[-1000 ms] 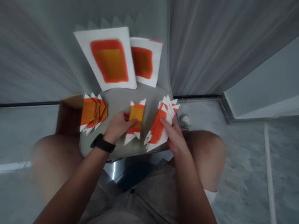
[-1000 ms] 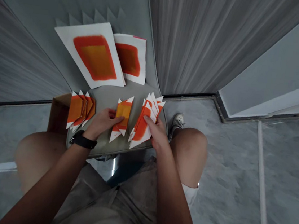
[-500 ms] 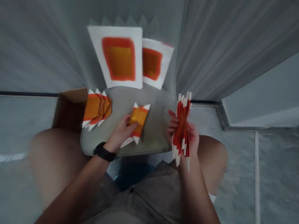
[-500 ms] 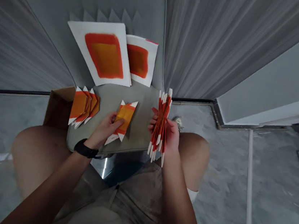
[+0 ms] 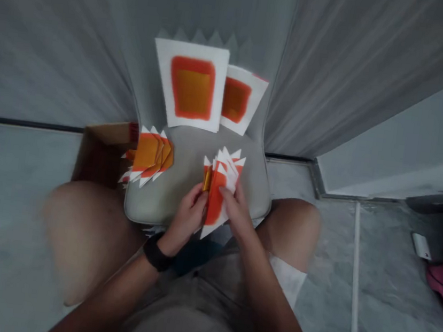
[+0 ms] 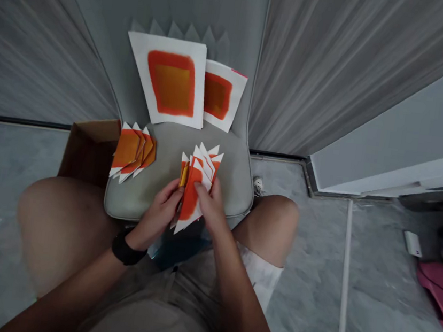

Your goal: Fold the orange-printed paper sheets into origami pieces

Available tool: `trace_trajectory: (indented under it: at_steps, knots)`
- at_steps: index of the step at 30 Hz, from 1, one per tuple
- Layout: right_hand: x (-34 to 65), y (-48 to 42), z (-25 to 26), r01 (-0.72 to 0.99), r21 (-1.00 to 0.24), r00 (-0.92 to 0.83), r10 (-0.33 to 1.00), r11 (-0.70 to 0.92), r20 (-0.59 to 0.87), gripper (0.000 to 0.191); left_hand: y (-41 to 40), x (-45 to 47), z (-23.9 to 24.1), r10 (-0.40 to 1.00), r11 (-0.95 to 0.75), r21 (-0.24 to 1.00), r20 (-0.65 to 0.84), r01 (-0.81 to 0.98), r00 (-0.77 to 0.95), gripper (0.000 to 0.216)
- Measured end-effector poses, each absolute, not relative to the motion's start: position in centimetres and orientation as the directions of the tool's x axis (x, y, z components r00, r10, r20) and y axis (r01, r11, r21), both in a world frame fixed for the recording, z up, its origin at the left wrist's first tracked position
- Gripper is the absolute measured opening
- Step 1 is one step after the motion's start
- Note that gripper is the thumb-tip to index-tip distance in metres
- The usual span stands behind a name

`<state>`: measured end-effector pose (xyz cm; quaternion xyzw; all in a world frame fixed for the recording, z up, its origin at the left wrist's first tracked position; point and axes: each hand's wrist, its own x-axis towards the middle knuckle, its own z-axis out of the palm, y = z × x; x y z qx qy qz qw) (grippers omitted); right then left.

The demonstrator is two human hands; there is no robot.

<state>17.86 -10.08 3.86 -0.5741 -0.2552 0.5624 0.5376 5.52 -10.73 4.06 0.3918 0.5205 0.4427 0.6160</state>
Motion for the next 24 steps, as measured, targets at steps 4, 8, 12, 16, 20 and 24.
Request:
trace_trajectory:
  at_steps: [4, 8, 12, 16, 20, 24]
  knots:
    - [15.0, -11.9, 5.4, -0.182, -0.939, 0.159, 0.934, -0.292, -0.321, 0.069, -13.2, 3.4, 5.4, 0.911, 0.394, 0.906, -0.408, -0.156, -0.065, 0.05]
    - [11.3, -12.5, 8.1, -0.099, -0.978, 0.077, 0.979, -0.183, -0.191, 0.077, -14.9, 0.5, 7.6, 0.961, 0.26, 0.964, -0.264, -0.058, -0.087, 0.047]
    - [6.4, -10.6, 11.2, -0.193, -0.937, -0.161, 0.951, -0.292, -0.263, 0.067, -14.3, -4.7, 9.4, 0.981, -0.004, 0.992, 0.028, 0.129, -0.19, 0.037]
    - [0.3, -6.1, 13.6, -0.115, -0.91, -0.421, 0.849, -0.399, -0.319, 0.042, -10.6, -14.5, 10.3, 0.934, -0.168, 0.902, 0.275, 0.397, -0.23, 0.033]
    - [-7.1, 0.4, 14.2, 0.112, -0.964, -0.459, 0.848, -0.242, -0.266, 0.037, -4.1, -28.1, 8.6, 0.99, 0.007, 0.794, 0.078, 0.608, -0.113, 0.045]
    - [-14.9, 7.3, 11.9, 0.422, -0.906, -0.514, 0.816, -0.027, -0.263, 0.028, 2.8, -37.1, 1.7, 0.955, 0.201, 0.568, -0.295, 0.798, -0.031, 0.026]
